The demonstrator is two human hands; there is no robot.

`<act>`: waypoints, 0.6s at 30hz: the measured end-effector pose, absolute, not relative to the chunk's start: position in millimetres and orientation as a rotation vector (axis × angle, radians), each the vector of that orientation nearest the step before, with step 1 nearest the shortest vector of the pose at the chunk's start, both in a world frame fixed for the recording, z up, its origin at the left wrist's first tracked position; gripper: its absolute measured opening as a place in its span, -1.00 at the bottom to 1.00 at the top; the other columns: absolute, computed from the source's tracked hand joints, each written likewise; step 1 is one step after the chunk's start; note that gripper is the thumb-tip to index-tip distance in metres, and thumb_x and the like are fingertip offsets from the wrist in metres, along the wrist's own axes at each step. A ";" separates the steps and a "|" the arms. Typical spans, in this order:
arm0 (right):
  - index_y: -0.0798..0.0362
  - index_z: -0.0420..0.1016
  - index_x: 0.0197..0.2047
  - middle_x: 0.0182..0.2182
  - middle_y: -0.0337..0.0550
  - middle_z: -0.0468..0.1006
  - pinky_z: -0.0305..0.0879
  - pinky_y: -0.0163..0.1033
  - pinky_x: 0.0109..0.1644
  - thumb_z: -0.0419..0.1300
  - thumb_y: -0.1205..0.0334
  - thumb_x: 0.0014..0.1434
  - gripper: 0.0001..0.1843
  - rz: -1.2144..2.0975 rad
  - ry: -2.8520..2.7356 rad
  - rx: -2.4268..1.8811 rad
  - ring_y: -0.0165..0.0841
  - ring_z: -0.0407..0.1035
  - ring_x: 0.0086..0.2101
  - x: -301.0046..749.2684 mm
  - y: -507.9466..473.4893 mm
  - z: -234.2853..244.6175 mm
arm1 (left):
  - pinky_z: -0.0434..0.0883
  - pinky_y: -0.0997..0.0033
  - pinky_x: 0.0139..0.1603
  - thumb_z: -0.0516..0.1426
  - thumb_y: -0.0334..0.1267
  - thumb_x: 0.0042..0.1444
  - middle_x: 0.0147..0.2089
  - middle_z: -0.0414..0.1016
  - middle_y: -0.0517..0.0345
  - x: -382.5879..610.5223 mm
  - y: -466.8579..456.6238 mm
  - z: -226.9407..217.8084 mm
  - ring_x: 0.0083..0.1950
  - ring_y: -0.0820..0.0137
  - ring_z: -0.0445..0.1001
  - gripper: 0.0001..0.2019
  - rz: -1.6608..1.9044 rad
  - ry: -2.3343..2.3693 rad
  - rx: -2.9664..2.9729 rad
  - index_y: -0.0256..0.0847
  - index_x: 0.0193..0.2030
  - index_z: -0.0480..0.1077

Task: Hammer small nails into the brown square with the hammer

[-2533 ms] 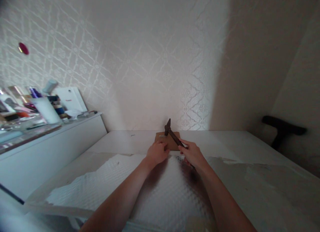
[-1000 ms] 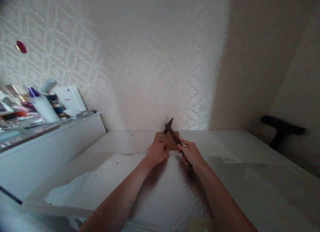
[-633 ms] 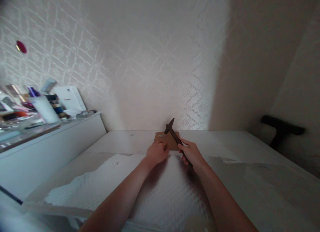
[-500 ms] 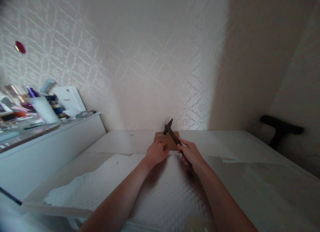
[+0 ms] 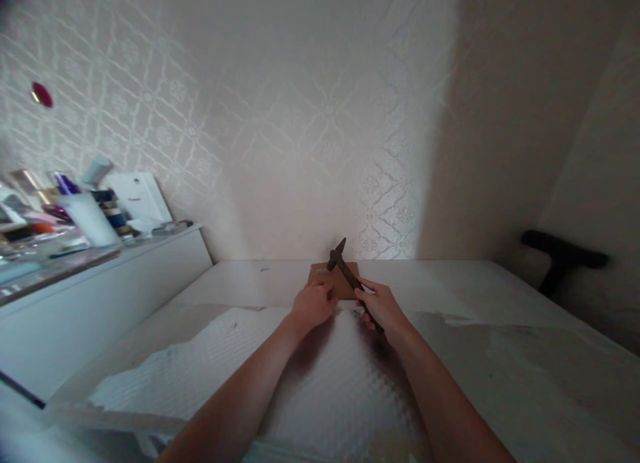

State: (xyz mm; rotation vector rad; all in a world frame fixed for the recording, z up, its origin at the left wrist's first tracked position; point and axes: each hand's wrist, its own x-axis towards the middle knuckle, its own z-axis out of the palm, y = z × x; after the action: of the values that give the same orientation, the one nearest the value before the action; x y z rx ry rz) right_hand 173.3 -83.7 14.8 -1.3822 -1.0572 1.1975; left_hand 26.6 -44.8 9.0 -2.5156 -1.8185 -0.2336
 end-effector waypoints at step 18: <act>0.03 0.27 0.16 -0.59 -0.35 0.29 -0.10 -0.48 -0.80 0.06 0.32 0.15 -0.52 1.227 -1.036 -1.369 -0.60 0.09 -0.78 175.3 -82.2 13.2 | 0.34 0.27 0.01 -0.05 -0.14 0.17 0.01 0.39 -0.09 27.1 -46.5 10.9 0.05 0.21 0.35 -0.66 -0.248 -1.829 -2.531 -0.22 -0.03 0.38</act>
State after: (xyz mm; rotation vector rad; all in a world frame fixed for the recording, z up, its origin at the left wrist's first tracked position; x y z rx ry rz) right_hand 175.3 -82.2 13.2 -1.3692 -1.0361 1.2267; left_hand 27.1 -46.5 10.9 -2.5308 -1.8293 -0.2476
